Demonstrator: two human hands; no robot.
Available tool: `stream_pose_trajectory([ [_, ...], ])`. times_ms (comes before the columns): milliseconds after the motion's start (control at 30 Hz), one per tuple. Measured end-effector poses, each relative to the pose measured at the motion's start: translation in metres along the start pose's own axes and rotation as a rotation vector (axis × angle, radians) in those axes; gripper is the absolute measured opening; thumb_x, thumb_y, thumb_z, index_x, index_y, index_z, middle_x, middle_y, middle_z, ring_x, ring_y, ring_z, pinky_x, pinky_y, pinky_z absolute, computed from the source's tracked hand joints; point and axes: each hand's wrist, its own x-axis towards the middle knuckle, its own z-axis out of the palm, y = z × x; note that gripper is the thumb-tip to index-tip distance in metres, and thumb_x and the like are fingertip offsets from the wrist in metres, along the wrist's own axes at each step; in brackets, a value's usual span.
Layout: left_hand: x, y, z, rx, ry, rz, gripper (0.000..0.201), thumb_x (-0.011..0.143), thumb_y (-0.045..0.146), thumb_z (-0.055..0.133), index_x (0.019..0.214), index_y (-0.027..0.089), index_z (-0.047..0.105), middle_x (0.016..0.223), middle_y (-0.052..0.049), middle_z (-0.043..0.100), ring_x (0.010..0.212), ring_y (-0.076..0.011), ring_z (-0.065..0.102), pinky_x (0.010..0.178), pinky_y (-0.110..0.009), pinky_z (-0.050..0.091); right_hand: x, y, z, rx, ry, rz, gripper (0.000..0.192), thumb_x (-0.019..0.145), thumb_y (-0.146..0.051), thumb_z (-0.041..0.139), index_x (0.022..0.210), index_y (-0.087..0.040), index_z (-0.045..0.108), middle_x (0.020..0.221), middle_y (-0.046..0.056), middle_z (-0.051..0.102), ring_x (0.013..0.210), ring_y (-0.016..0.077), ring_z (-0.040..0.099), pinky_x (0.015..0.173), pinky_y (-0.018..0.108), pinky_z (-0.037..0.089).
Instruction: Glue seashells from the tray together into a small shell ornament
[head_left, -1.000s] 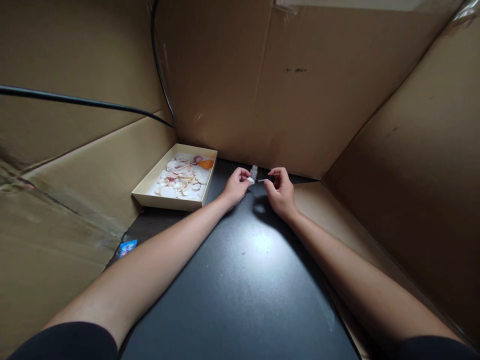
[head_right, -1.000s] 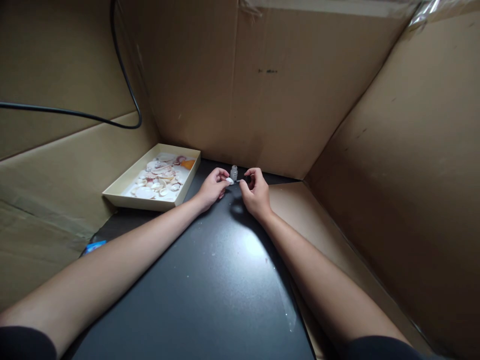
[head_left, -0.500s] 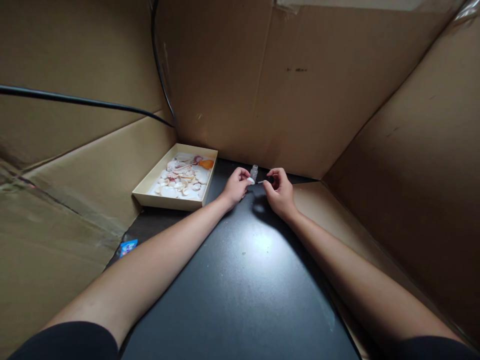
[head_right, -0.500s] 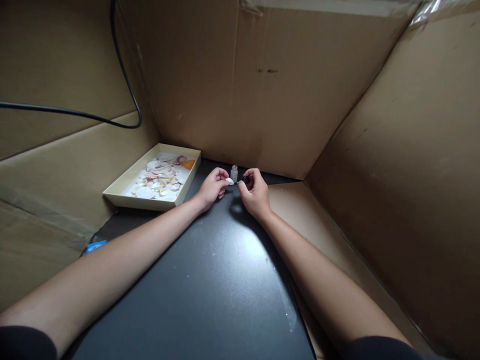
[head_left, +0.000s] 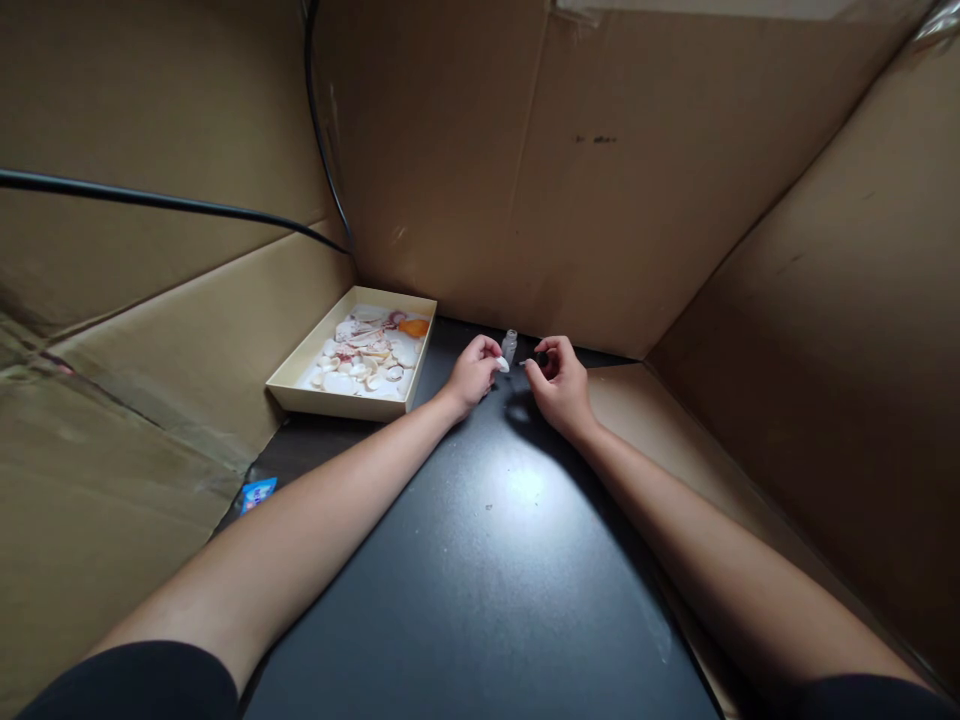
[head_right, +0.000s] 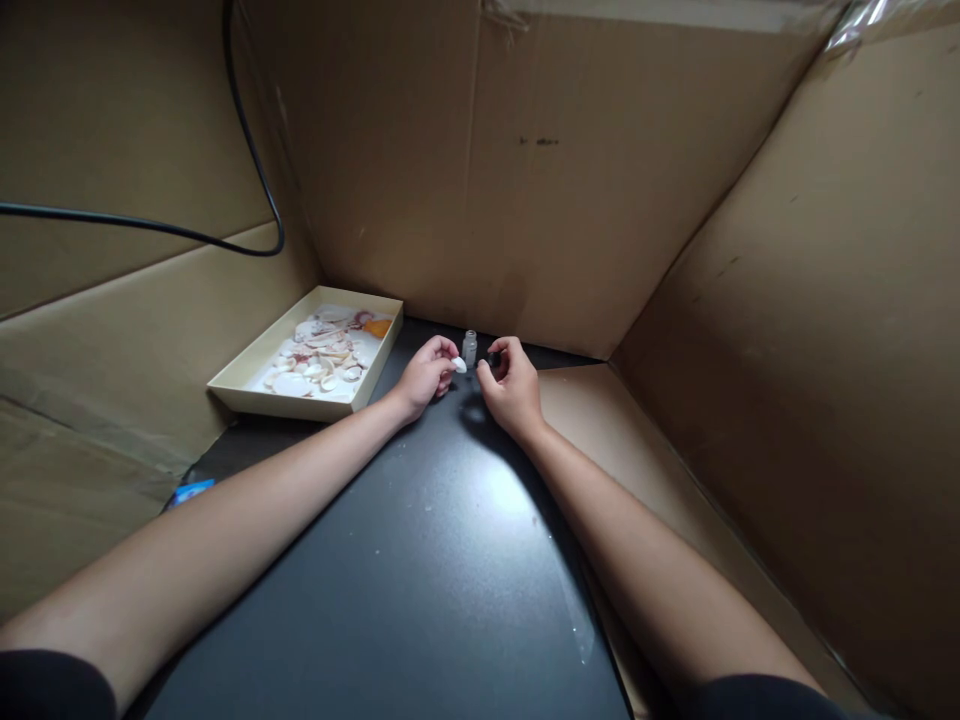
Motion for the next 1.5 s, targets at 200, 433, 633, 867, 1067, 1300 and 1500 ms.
stream_pose_trajectory([
  [200,0.0003,-0.0001,-0.0004,0.001,-0.005,-0.01,0.017,0.067,0.005,0.047,0.076,0.018,0.042,0.055,0.008,0.037,0.035,-0.0037,0.028,0.035,-0.018,0.016,-0.0004,-0.0001,0.0,0.074,-0.023,-0.03,0.015,0.081,-0.029,0.053,0.091,-0.02,0.047,0.066,-0.005,0.041,0.058,0.0087,0.037,0.057,0.023,0.031],
  [433,0.0003,-0.0004,-0.0007,0.009,-0.004,-0.008,0.017,0.067,0.004,0.044,0.077,0.018,0.042,0.053,0.008,0.037,0.036,-0.0042,0.028,0.035,-0.018,0.017,-0.0008,0.0009,0.0006,0.074,-0.027,-0.041,0.013,0.081,-0.028,0.053,0.091,-0.02,0.047,0.068,-0.005,0.042,0.059,0.0089,0.038,0.058,0.023,0.032],
  [633,0.0005,-0.0004,-0.0004,0.017,-0.001,-0.004,0.017,0.068,0.003,0.042,0.076,0.018,0.043,0.053,0.008,0.038,0.036,-0.0043,0.029,0.035,-0.018,0.018,-0.001,0.0002,0.0007,0.064,-0.022,-0.042,0.014,0.08,-0.027,0.054,0.089,-0.02,0.046,0.067,-0.005,0.041,0.059,0.0091,0.037,0.058,0.023,0.032],
  [867,-0.0004,0.0016,0.0001,0.016,0.01,-0.021,0.013,0.074,0.006,0.038,0.077,0.018,0.042,0.051,0.008,0.037,0.034,-0.004,0.028,0.036,-0.017,0.016,-0.0003,0.0009,0.0006,0.046,0.0,-0.008,0.016,0.079,-0.027,0.056,0.089,-0.02,0.047,0.065,-0.005,0.04,0.058,0.0092,0.037,0.057,0.024,0.031],
  [1067,-0.0011,0.003,0.0011,0.022,0.02,-0.031,0.014,0.076,0.006,0.036,0.078,0.019,0.041,0.05,0.009,0.038,0.032,-0.0046,0.027,0.035,-0.017,0.016,-0.0005,-0.0003,0.0008,0.083,-0.029,-0.039,0.013,0.081,-0.028,0.053,0.089,-0.02,0.047,0.067,-0.005,0.041,0.06,0.0093,0.038,0.059,0.024,0.032],
  [1300,-0.0003,0.001,0.0003,0.03,0.014,-0.021,0.013,0.076,0.008,0.037,0.079,0.02,0.041,0.049,0.009,0.036,0.032,-0.0048,0.028,0.035,-0.016,0.017,-0.0011,-0.0015,0.0006,0.089,-0.018,-0.032,0.013,0.082,-0.029,0.053,0.089,-0.02,0.047,0.066,-0.005,0.041,0.059,0.0092,0.038,0.058,0.023,0.032],
  [1500,-0.0002,-0.0003,-0.002,0.05,-0.007,-0.024,0.013,0.073,0.009,0.038,0.081,0.02,0.041,0.052,0.007,0.043,0.039,-0.0083,0.045,0.038,-0.016,0.031,-0.0014,-0.0015,0.0015,0.074,-0.014,-0.024,0.014,0.081,-0.028,0.055,0.089,-0.02,0.047,0.065,-0.005,0.04,0.058,0.0091,0.037,0.057,0.023,0.031],
])
